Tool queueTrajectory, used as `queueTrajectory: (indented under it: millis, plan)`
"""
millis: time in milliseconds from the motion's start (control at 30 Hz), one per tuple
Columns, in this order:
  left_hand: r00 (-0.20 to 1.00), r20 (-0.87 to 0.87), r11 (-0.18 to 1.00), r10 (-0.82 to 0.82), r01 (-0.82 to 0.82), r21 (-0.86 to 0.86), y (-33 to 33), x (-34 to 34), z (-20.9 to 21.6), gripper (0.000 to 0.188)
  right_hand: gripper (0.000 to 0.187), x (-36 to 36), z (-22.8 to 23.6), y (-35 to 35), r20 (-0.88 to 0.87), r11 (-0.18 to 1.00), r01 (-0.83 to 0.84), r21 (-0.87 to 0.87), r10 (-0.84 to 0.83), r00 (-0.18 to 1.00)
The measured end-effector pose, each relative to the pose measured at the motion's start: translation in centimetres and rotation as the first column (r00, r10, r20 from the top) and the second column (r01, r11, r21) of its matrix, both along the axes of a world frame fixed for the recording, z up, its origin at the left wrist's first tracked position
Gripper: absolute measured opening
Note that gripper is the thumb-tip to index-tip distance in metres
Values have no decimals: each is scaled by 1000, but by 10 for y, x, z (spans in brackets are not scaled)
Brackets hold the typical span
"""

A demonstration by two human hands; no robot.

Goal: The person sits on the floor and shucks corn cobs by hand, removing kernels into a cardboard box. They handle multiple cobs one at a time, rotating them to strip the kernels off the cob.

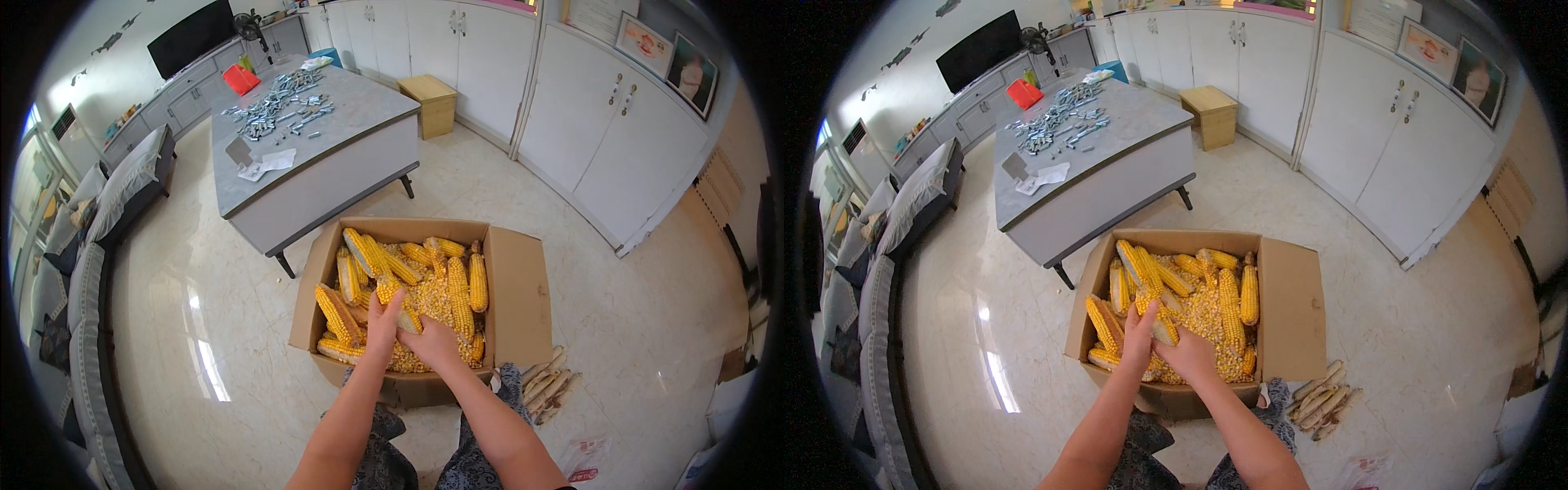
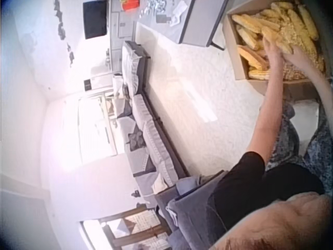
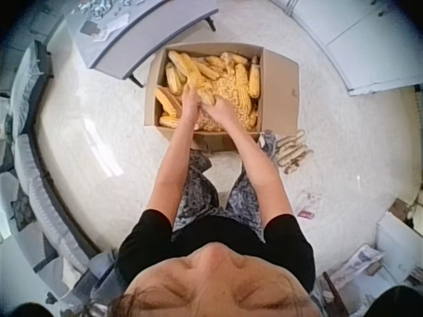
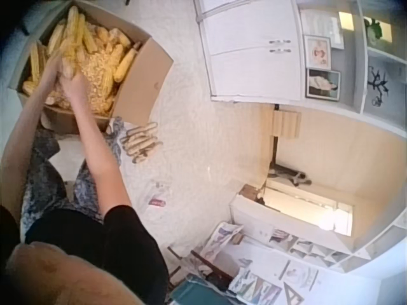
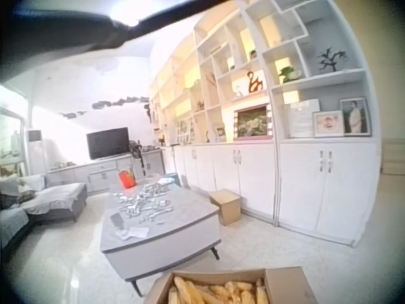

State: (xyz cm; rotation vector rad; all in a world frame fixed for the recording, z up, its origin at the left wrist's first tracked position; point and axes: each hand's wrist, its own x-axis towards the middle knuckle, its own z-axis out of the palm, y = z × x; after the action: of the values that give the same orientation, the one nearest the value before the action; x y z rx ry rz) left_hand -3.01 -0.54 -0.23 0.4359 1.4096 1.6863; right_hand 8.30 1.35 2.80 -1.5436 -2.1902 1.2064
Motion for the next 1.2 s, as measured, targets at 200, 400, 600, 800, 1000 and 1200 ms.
queueTrajectory:
  millis: [200,400,600,800,1000,1200]
  plan:
    - [986,1,982,-169,168,86,-3,3,13,50,53,4,2,-1,-31,1000,5,-15,-6,999]
    - [955,56,951,-292,283,126,-4,-7,4,61,53,9,-13,4,-226,990,-26,-140,-6,974]
    - [966,140,971,-216,197,139,-5,-9,-4,56,53,7,-15,3,-206,995,-25,-101,4,979]
    - [993,18,993,-118,118,-24,-2,7,23,48,56,8,1,0,-79,996,-50,-75,44,996]
    - [973,85,971,-216,205,125,-3,-1,-1,50,60,9,-12,3,-213,992,-33,-118,7,977]
    - [982,97,982,-164,153,110,-2,-4,-8,62,62,8,-2,0,-196,990,-63,-127,38,980]
